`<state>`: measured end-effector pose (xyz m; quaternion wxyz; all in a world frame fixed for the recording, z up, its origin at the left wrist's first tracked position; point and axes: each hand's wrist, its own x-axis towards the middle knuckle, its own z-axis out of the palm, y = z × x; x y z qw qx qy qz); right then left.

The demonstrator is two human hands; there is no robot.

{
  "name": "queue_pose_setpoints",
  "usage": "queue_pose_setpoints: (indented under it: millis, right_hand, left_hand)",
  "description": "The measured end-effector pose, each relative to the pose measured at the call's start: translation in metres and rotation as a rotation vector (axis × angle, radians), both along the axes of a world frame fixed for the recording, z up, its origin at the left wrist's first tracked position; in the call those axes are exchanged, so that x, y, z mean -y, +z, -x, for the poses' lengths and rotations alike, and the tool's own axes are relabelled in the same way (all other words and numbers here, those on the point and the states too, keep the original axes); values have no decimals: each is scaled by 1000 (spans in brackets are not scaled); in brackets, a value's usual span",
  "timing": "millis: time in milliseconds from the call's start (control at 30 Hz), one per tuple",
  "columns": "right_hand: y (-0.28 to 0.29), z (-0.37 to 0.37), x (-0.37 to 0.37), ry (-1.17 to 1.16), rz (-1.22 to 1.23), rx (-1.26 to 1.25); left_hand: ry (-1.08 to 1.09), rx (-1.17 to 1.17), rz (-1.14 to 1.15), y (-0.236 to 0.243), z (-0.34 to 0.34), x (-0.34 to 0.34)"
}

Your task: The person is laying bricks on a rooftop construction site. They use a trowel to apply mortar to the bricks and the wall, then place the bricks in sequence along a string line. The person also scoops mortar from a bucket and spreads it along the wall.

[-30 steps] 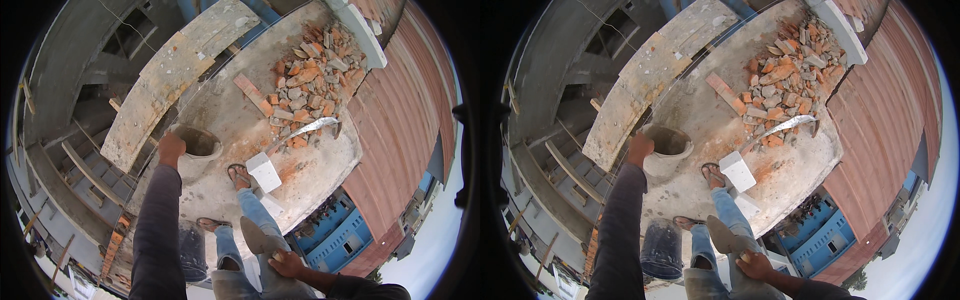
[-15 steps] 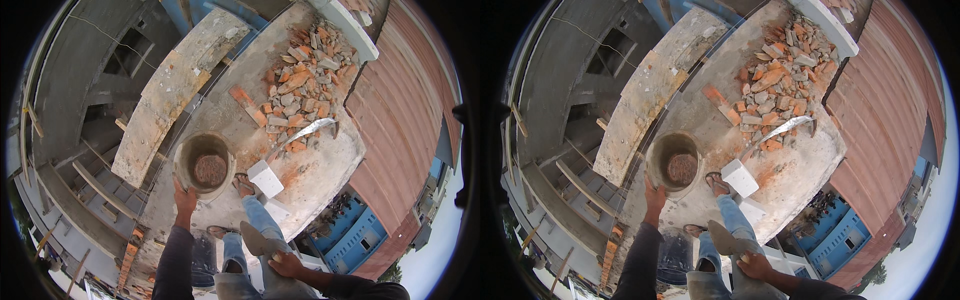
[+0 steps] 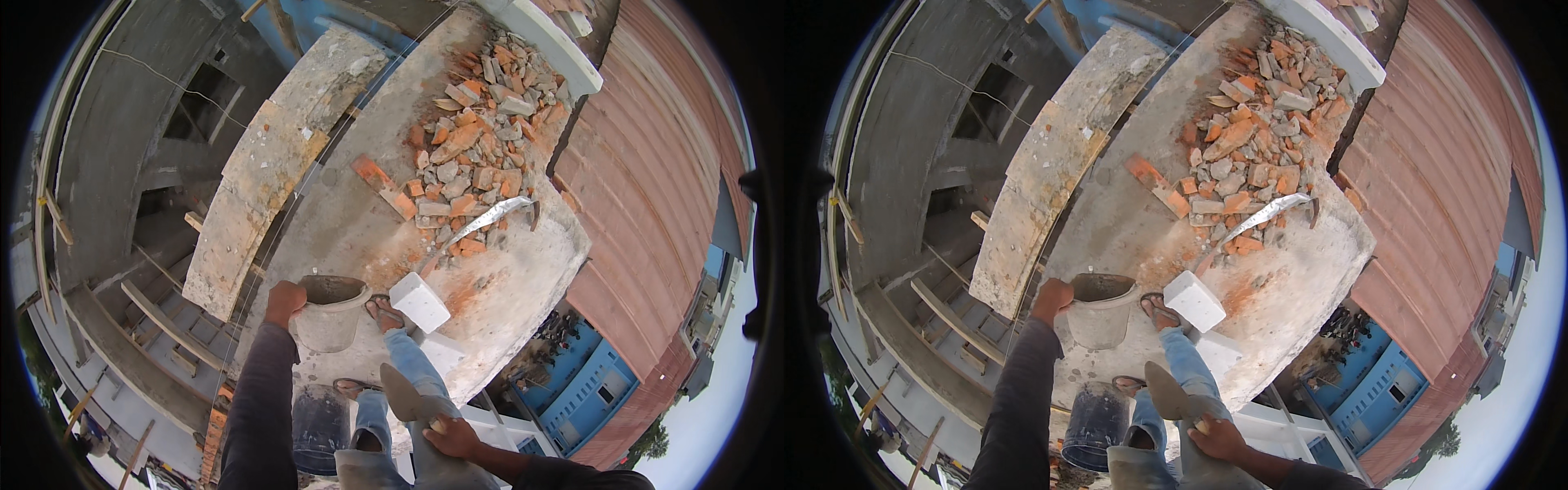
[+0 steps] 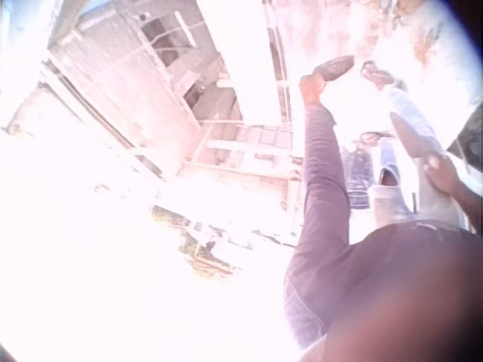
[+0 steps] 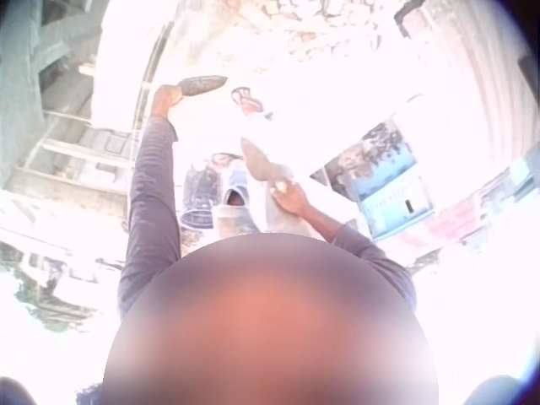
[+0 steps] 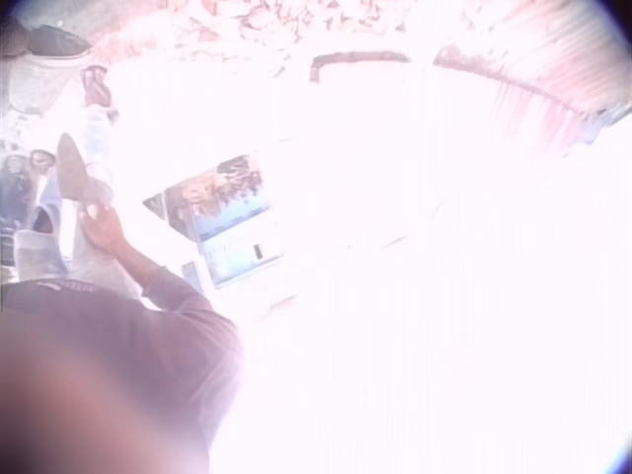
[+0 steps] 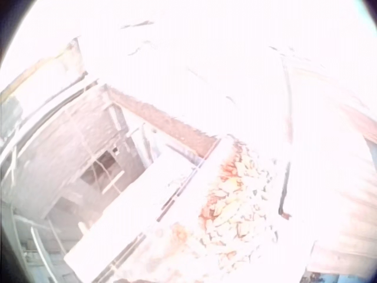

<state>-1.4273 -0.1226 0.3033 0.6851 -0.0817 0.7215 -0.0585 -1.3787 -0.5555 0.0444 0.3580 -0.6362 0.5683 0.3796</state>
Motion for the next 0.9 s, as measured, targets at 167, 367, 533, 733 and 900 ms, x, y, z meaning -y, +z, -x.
queue_pose_setpoints:
  millis: [167, 367, 533, 733, 900]
  right_hand:
    - [-1, 0, -2, 19, -20, -11]
    - [-4, -3, -3, 137, -10, -39]
    - [-8, -10, -4, 244, 31, -125]
    - [-17, -14, -2, 406, 50, -148]
    - [-22, -24, 2, 601, 75, -181]
  left_hand:
    - [-113, -281, 57, 10, 180, 33]
    - [-104, -449, -76, 21, 195, 32]
    - [118, -248, 212, 36, 51, -45]
    - [512, 10, 204, 43, -167, -171]
    - [686, 162, 120, 22, -286, -273]
